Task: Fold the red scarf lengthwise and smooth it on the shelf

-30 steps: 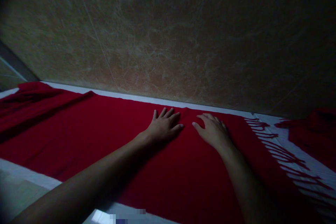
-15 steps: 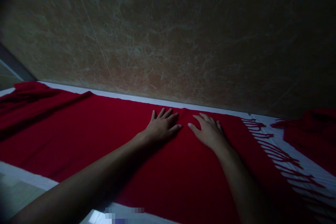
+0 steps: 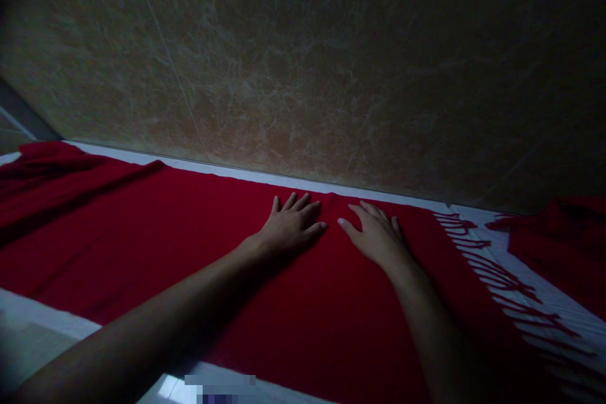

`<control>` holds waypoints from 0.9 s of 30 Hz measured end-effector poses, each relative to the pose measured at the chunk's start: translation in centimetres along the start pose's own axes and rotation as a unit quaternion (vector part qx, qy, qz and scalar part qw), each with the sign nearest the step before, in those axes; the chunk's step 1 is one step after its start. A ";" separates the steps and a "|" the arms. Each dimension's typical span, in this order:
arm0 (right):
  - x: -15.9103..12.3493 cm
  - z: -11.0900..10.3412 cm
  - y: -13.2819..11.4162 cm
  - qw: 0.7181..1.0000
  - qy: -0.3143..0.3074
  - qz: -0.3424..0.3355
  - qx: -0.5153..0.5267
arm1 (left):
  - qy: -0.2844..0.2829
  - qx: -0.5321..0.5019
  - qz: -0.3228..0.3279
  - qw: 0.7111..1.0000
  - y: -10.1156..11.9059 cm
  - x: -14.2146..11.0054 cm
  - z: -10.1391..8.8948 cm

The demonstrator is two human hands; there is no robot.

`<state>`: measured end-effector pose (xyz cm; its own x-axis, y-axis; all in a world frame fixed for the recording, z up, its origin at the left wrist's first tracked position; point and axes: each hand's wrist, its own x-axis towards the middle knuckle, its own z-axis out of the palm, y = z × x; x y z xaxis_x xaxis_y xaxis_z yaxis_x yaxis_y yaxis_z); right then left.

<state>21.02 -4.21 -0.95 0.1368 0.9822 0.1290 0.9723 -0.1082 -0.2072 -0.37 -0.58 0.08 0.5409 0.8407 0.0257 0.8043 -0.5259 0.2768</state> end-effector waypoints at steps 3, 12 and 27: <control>0.0 0.0 0.1 1.000 0.005 0.000 -0.004 | 0.004 0.001 0.000 1.000 -0.1 0.0 0.1; 0.0 0.1 0.2 1.000 0.009 0.004 -0.008 | 0.011 -0.004 0.004 1.000 -0.3 0.2 0.4; -0.2 -0.3 -0.3 1.000 0.002 0.012 -0.011 | 0.012 -0.002 0.006 1.000 -0.2 0.2 0.2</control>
<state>20.80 -4.48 -0.59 0.1611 0.9787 0.1274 0.9726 -0.1355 -0.1891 -0.40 -0.35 -0.19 0.5444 0.8372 0.0518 0.7966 -0.5353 0.2809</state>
